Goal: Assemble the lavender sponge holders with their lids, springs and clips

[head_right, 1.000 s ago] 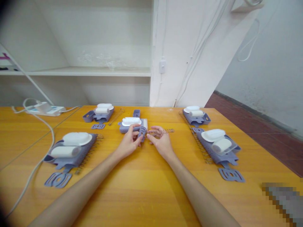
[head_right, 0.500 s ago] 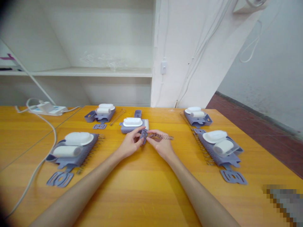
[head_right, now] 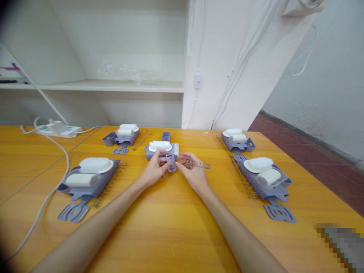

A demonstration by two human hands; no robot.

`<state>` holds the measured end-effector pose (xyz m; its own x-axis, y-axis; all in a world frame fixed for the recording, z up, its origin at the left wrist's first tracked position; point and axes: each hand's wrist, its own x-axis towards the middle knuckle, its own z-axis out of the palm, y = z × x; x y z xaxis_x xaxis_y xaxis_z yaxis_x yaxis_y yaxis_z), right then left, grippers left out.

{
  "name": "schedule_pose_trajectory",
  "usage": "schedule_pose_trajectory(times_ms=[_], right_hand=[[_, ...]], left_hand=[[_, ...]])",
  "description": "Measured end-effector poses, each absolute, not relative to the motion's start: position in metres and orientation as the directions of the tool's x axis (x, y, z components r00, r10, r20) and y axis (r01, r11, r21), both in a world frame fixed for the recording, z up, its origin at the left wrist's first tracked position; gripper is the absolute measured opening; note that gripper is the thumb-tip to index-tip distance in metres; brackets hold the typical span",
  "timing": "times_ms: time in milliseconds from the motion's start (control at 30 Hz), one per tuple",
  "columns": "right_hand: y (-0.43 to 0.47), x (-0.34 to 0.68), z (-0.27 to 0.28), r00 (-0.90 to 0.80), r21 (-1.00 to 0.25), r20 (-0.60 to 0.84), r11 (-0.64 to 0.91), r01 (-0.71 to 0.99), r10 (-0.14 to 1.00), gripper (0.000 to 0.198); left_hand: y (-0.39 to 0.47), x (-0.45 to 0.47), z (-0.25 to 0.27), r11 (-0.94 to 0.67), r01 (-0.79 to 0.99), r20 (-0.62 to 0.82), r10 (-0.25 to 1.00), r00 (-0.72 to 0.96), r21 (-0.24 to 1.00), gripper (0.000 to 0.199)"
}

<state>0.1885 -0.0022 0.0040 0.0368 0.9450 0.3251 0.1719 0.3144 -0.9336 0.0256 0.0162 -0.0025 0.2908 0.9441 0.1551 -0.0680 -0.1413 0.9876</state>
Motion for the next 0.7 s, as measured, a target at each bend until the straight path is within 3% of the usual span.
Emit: schedule_pose_trajectory(times_ms=[233,433,700], right_hand=[[-0.0086,0.1863,0.0099,-0.044,-0.888,0.352,0.349,0.300,0.935,0.024],[-0.0082,0.1868,0.0097,-0.066,-0.868,0.369,0.369,0.332,0.927,0.022],[-0.0071,0.1876,0.0071,-0.082,-0.869,0.369,0.375,0.321,0.926,0.023]], left_hand=[[0.0164,0.0244,0.0002,-0.100,-0.129,0.135,0.945,0.299,0.987,0.068],[0.0177,0.0224,0.0005,-0.104,-0.076,0.125,0.925,0.360,0.992,0.042],[0.0178,0.0218,0.0026,-0.059,-0.111,0.094,0.935,0.343,0.992,0.044]])
